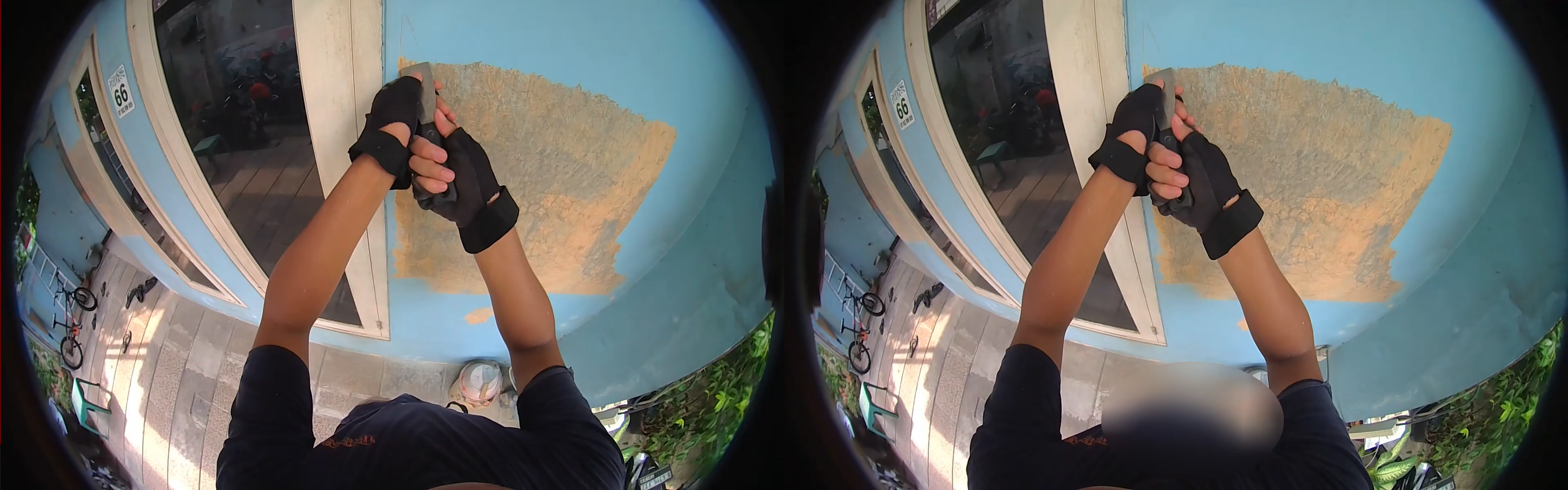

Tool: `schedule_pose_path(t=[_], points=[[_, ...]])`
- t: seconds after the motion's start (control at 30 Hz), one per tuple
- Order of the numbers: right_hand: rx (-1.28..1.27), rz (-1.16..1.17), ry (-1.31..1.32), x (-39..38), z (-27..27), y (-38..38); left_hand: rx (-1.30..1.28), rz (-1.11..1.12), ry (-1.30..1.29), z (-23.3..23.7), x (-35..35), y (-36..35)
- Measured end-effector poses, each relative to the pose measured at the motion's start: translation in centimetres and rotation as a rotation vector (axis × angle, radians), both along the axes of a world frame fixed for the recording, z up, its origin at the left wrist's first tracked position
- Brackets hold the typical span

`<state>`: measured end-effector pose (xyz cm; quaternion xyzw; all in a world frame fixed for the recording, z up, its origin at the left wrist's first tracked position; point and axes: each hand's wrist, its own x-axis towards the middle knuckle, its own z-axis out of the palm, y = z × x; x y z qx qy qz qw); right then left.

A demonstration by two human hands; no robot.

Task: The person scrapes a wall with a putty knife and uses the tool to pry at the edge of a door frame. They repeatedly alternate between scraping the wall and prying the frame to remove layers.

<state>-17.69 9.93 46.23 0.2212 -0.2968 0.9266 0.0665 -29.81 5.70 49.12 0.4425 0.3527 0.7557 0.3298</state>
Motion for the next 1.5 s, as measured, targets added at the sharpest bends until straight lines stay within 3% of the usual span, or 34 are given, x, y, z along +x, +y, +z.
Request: schedule_pose_path(t=[0.37,0.77,0.93,1.1,1.5], points=[[0.018,0.006,-0.066,0.8,0.2,0.9,-0.052,0.206,-0.073,1.2,2.2,-0.7],[-0.042,-0.045,-0.002,-0.6,-1.8,-0.1,-0.052,0.183,0.055,-0.9,-0.4,0.1],[0.012,-0.049,0.023,-1.6,1.2,0.0,-0.013,0.151,0.006,2.4,0.2,-1.4],[-0.015,-0.07,0.015,-1.3,-1.3,-0.4,-0.087,0.103,0.052,-0.3,-1.3,-0.1],[0.015,-0.021,0.051,-1.7,-0.4,0.0,-0.044,0.137,0.041,1.4,-0.2,-1.3]])
